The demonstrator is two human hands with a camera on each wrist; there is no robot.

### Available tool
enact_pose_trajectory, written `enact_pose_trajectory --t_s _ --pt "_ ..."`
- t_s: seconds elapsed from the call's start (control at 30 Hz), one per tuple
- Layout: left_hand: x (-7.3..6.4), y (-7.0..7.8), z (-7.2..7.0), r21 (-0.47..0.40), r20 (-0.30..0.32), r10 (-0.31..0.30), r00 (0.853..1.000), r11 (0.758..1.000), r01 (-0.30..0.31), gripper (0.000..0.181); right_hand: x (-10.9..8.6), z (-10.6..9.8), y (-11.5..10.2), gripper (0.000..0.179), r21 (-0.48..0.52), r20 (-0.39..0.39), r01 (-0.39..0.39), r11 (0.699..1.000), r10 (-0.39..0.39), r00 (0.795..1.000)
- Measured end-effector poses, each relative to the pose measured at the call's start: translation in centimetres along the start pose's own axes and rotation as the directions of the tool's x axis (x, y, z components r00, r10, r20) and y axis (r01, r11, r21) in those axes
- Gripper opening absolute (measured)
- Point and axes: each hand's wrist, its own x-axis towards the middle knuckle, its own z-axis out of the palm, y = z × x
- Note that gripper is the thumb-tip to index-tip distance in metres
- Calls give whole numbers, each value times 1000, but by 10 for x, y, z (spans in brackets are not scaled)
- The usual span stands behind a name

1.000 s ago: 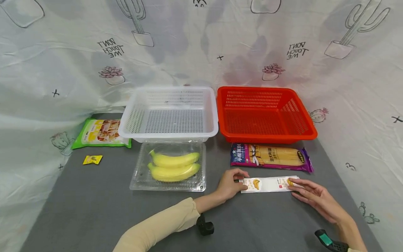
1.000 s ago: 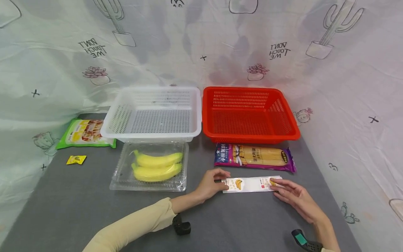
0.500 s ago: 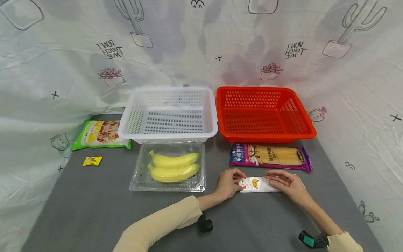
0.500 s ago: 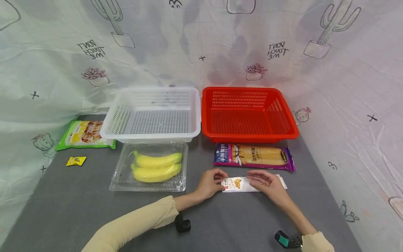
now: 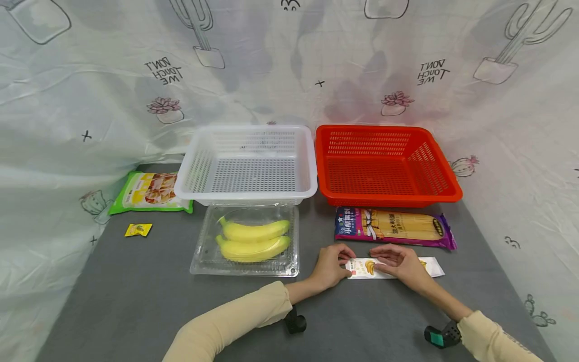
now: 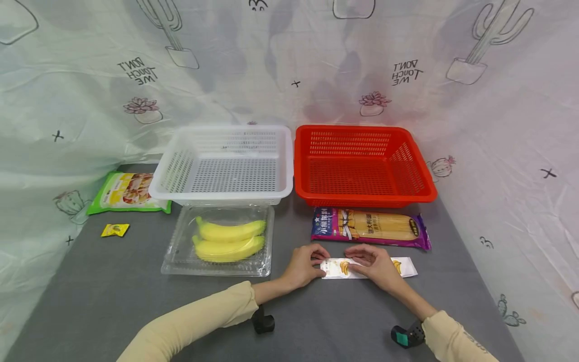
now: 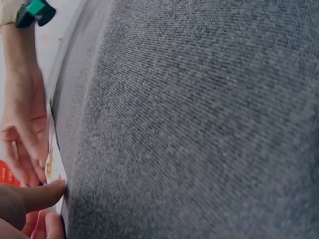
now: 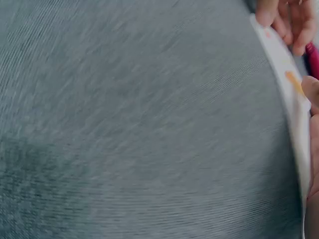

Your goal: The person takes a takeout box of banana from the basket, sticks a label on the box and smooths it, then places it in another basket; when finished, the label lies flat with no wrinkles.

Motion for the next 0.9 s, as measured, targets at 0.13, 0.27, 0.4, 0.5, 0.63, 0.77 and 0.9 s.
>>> enact_pose_trajectory --t_s 0.13,0.27,0.4,0.5,0.63,0.77,0.9 --pt "1 -3 -3 -1 -9 -15 1000 1000 15 33 -3 -1 6 35 -4 -22 -36 999 36 999" --pt "1 -4 -6 -16 -22 -17 1000 1000 17 32 -3 -1 5 36 -14 -40 -54 998 54 998" --pt "-2 -4 -8 21 -28 53 998 998 -52 27 -6 1 1 35 -8 -83 -35 999 34 996" --pt "-3 -4 -9 52 -31 64 997 997 -62 25 -9 4 -2 35 -16 -115 -25 1000 23 993" --pt "-3 -4 -8 62 -24 12 1000 998 -10 26 -10 7 0 38 -32 -120 -35 999 31 992" --pt "-3 -3 -8 122 -15 18 1000 992 -17 30 -11 7 6 40 -59 -124 -14 998 7 992" --pt "-3 -3 -7 140 -10 16 1000 990 -14 33 -12 7 10 41 -86 -129 14 996 -25 991"
